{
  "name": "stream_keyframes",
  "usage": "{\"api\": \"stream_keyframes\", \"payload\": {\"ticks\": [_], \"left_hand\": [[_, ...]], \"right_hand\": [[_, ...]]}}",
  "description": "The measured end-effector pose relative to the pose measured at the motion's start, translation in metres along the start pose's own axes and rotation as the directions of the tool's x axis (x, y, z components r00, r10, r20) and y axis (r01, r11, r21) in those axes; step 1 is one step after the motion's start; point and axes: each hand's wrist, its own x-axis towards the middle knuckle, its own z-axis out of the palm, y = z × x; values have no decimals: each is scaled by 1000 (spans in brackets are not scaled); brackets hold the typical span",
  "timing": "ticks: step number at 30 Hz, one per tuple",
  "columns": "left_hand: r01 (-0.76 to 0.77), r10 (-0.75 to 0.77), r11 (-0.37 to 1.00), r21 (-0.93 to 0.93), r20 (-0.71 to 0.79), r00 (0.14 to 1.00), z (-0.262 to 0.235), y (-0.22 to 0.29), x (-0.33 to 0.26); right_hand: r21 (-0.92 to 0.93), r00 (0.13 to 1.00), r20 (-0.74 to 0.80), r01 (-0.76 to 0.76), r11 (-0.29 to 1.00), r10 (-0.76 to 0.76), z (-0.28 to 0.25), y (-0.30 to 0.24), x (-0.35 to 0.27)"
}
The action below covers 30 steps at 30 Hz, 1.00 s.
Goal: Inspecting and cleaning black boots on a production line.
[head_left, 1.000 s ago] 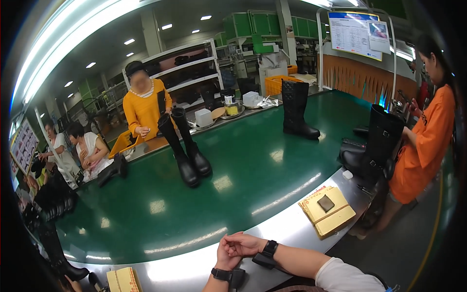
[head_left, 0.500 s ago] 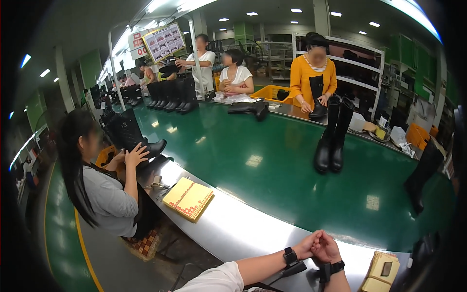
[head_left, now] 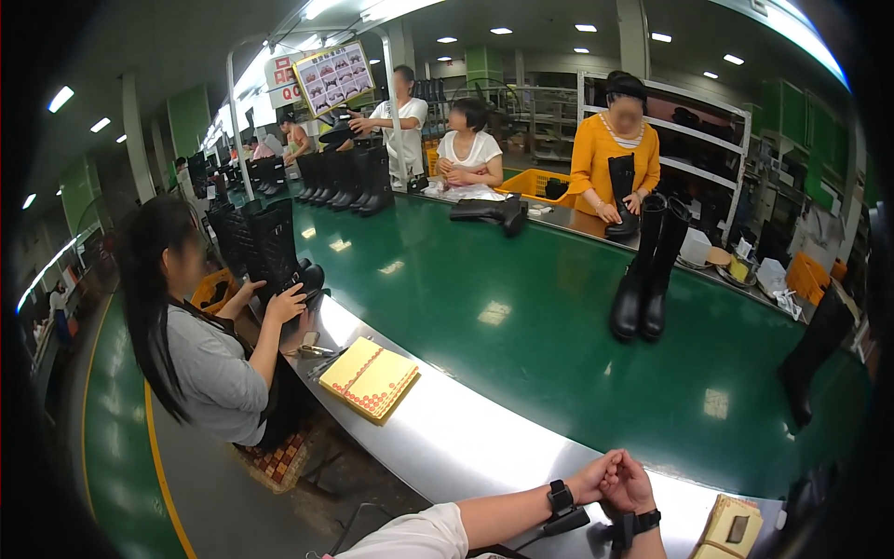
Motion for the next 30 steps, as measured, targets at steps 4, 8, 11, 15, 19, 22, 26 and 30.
{"api": "stream_keyframes", "payload": {"ticks": [4,8,11,15,19,22,26,30], "left_hand": [[20,-24,1000,21,221,975,-13,1,5],[20,-22,1000,12,263,965,-30,-5,18],[24,-33,998,56,181,983,-31,-5,22],[40,-51,998,57,212,976,-28,-3,21],[16,-32,992,124,128,991,-18,2,15],[52,54,992,-116,757,651,-44,22,13],[-602,748,412,685,124,653,104,55,-77],[-773,715,-535,340,670,-201,226,97,-213]], "right_hand": [[-2,1000,-2,13,1000,-13,-3,-1,-1],[2,1000,5,6,1000,-6,-3,0,0],[10,1000,14,7,1000,-7,-3,-2,1],[9,1000,-1,9,1000,-9,-4,-2,3],[25,1000,-21,7,1000,-7,-8,-1,4],[-4,994,110,16,1000,-15,5,7,3],[-40,998,-15,53,998,-53,4,2,-1],[-55,999,-9,52,997,-53,3,0,-4]]}}
